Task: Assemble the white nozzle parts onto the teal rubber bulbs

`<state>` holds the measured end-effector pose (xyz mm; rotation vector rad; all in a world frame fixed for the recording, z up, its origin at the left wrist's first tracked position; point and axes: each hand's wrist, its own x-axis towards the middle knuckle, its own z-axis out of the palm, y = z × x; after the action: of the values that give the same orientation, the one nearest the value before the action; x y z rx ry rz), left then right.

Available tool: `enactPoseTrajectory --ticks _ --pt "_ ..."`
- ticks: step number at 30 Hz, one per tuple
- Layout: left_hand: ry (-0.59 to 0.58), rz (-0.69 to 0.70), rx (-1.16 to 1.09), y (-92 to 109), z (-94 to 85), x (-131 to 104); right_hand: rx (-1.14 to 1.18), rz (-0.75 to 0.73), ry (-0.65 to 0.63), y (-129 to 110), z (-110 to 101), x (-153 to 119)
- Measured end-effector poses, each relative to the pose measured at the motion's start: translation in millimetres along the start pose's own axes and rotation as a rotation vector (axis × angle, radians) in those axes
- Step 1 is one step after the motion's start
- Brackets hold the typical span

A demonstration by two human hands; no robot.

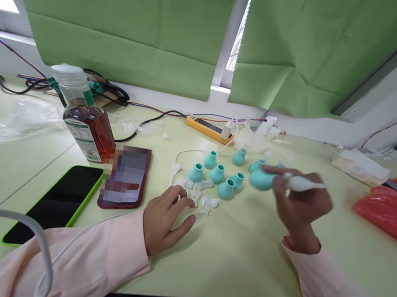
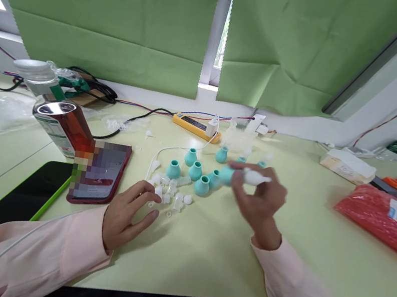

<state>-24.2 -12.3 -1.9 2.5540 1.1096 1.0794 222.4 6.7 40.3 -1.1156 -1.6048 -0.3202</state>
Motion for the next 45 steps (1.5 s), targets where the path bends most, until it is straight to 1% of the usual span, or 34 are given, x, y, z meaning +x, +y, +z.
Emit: enactPoseTrajectory --ticks 1,2,3,4,5,6,7,9,11,13,15,17,19,21,23,25,28,30,31,32,33,35,36,37,38,40,41,43,45 --pt "-0.003 -0.002 -0.029 1 -0.7 0 0.005 -0.086 -0.099 -10 4 -6" --pt "-0.014 -0.005 -0.058 1 -1.2 0 -0.005 -0.174 -0.258 -20 9 -12" --pt "-0.036 -0.015 -0.084 1 -1.5 0 -0.033 -0.275 -0.452 -29 14 -17" --pt "-0.067 -0.029 -0.105 1 -1.3 -1 -0.058 -0.397 -0.596 -36 19 -23" --pt "-0.102 -0.045 -0.114 1 -0.8 -1 -0.098 -0.501 -0.698 -42 23 -28" --pt "-0.139 -0.056 -0.111 0 0.1 -2 -0.137 -0.587 -0.766 -46 27 -33" --pt "-0.172 -0.058 -0.100 0 1.4 -2 -0.166 -0.654 -0.797 -49 31 -38" --pt "-0.225 -0.027 -0.078 0 4.1 -3 -0.194 -0.728 -0.816 -51 34 -44" --pt "-0.253 -0.009 -0.081 2 6.0 -3 -0.174 -0.759 -0.807 -51 35 -48" --pt "-0.264 -0.051 -0.130 4 6.2 -2 -0.145 -0.769 -0.791 -51 33 -49" --pt "-0.275 -0.128 -0.204 5 5.3 -2 -0.126 -0.759 -0.772 -51 33 -49" --pt "-0.285 -0.175 -0.257 5 4.4 -2 -0.112 -0.732 -0.763 -51 33 -50" --pt "-0.290 -0.166 -0.244 4 4.5 -3 -0.094 -0.683 -0.756 -49 34 -51" --pt "-0.301 -0.118 -0.219 2 5.9 -3 -0.072 -0.645 -0.741 -49 35 -53" --pt "-0.341 -0.118 -0.291 2 7.8 -3 -0.041 -0.624 -0.732 -48 35 -53" --pt "-0.402 -0.221 -0.492 3 8.7 -1 -0.009 -0.599 -0.739 -49 35 -52" --pt "-0.486 -0.487 -0.874 5 6.4 3 0.023 -0.585 -0.741 -49 34 -50" --pt "-0.487 -0.609 -1.017 5 2.7 6 0.045 -0.584 -0.738 -47 33 -49" --pt "-0.469 -0.617 -1.007 4 0.8 7 0.060 -0.552 -0.741 -46 32 -49" --pt "-0.435 -0.586 -0.930 2 -0.6 8 0.079 -0.487 -0.741 -45 32 -48" --pt "-0.392 -0.510 -0.782 0 -1.3 9 0.100 -0.392 -0.743 -44 30 -47" --pt "-0.308 -0.289 -0.335 -4 0.0 9 0.169 -0.167 -0.742 -44 27 -44" --pt "-0.275 -0.219 -0.129 -7 1.8 8 0.219 -0.061 -0.748 -45 25 -42" --pt "-0.289 -0.190 0.014 -9 3.9 8 0.278 0.039 -0.764 -47 24 -40" --pt "-0.301 -0.181 0.110 -11 6.0 7 0.350 0.131 -0.787 -49 22 -38" --pt "-0.305 -0.195 0.191 -13 9.0 5 0.528 0.303 -0.846 -53 21 -36" --pt "-0.274 -0.195 0.187 -13 9.5 4 0.630 0.393 -0.881 -56 22 -36" --pt "-0.157 -0.151 0.113 -11 8.7 2 0.823 0.585 -0.945 -61 24 -38" --pt "-0.028 -0.087 -0.035 -6 6.4 0 0.962 0.774 -1.009 -65 26 -44"
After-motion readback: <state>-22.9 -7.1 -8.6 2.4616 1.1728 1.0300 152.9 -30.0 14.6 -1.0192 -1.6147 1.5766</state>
